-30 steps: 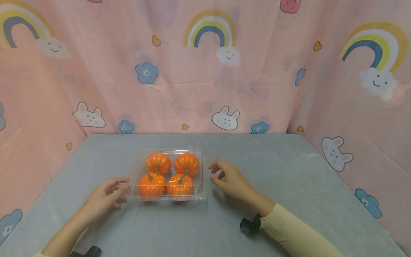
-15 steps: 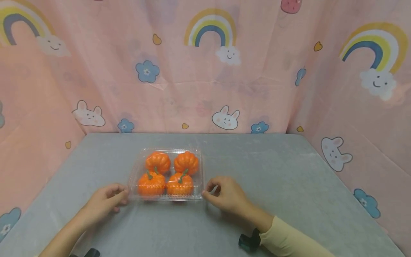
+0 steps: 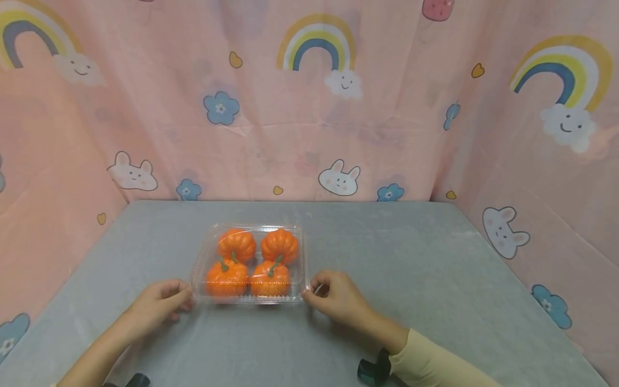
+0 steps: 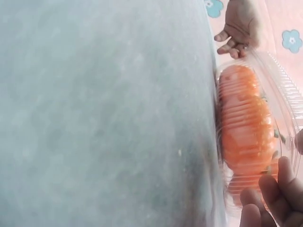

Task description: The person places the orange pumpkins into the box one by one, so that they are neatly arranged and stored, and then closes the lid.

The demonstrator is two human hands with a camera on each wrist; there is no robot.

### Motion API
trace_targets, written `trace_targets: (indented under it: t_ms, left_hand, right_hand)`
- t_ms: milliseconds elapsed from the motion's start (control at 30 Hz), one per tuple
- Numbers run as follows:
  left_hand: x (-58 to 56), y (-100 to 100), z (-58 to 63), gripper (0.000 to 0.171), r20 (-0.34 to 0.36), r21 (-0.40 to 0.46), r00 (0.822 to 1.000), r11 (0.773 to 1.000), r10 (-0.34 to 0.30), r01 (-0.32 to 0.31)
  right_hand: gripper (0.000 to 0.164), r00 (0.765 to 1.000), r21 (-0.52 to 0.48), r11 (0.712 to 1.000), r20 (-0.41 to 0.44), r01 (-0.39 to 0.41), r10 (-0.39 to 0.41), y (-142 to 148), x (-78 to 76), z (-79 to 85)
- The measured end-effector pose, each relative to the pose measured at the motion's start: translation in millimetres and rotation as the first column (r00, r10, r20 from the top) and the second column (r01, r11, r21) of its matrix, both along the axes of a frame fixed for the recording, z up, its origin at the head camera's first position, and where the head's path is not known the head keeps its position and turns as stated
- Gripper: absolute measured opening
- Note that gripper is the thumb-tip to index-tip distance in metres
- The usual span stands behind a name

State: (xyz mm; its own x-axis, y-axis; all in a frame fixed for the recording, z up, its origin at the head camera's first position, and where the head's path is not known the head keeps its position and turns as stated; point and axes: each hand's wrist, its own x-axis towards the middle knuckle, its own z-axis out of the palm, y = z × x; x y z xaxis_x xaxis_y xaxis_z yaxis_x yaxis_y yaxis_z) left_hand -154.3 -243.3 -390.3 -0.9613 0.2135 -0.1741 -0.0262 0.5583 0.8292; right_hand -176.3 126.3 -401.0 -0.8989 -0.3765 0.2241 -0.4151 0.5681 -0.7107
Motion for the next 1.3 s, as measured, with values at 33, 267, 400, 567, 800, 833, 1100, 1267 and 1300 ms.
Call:
trace_targets:
  t_ms: [33,267,400,567,800,833,1100,1267,1300]
  left_hand:
    - [0.1,0.3,0.0,0.030,-0.007,-0.003,1.000,1.000,-0.005,0.005]
    - [1.3,4.3,2.8,0.025,-0.002,-0.059,1.000,0.998,0.020,-0.020]
    - [1.4,5.8,2.2,0.024,-0.004,-0.074,0.999,0.997,0.038,-0.038]
    - [1.0,7.1,0.4,0.023,-0.011,-0.073,0.998,0.995,0.061,-0.061]
    - [1.6,8.1,1.5,0.023,-0.014,-0.064,0.997,0.995,0.077,-0.078]
    - [1.5,8.2,1.6,0.023,-0.016,-0.069,0.997,0.995,0.078,-0.079]
    - [0.2,10.1,3.6,0.022,-0.004,-0.097,0.995,0.991,0.098,-0.098]
    - [-0.1,10.2,3.3,0.021,-0.005,-0.092,0.995,0.991,0.098,-0.098]
    - [-0.4,10.3,3.2,0.021,-0.001,-0.093,0.995,0.990,0.102,-0.102]
  right_hand:
    - [0.014,1.000,0.000,1.000,0.013,0.002,-0.002,-0.3,0.4,0.6]
    - [0.013,0.995,0.001,1.000,0.102,0.003,-0.004,-1.2,0.9,2.3]
    - [0.015,0.992,-0.001,1.000,0.123,-0.010,0.010,-0.4,0.8,2.8]
    - [0.021,0.988,-0.025,0.999,0.151,-0.032,0.035,0.7,0.2,0.8]
    - [0.028,0.974,-0.066,0.998,0.223,-0.011,0.026,-0.9,3.1,2.1]
    - [0.028,0.971,-0.072,0.997,0.238,-0.005,0.023,-1.1,3.7,2.4]
    - [0.026,0.960,-0.070,0.997,0.279,0.029,-0.009,-3.5,3.4,4.8]
    - [0.024,0.968,-0.043,0.999,0.251,0.018,-0.007,-4.8,2.4,7.4]
    - [0.024,0.968,-0.041,0.999,0.250,0.015,-0.004,-5.0,2.3,8.0]
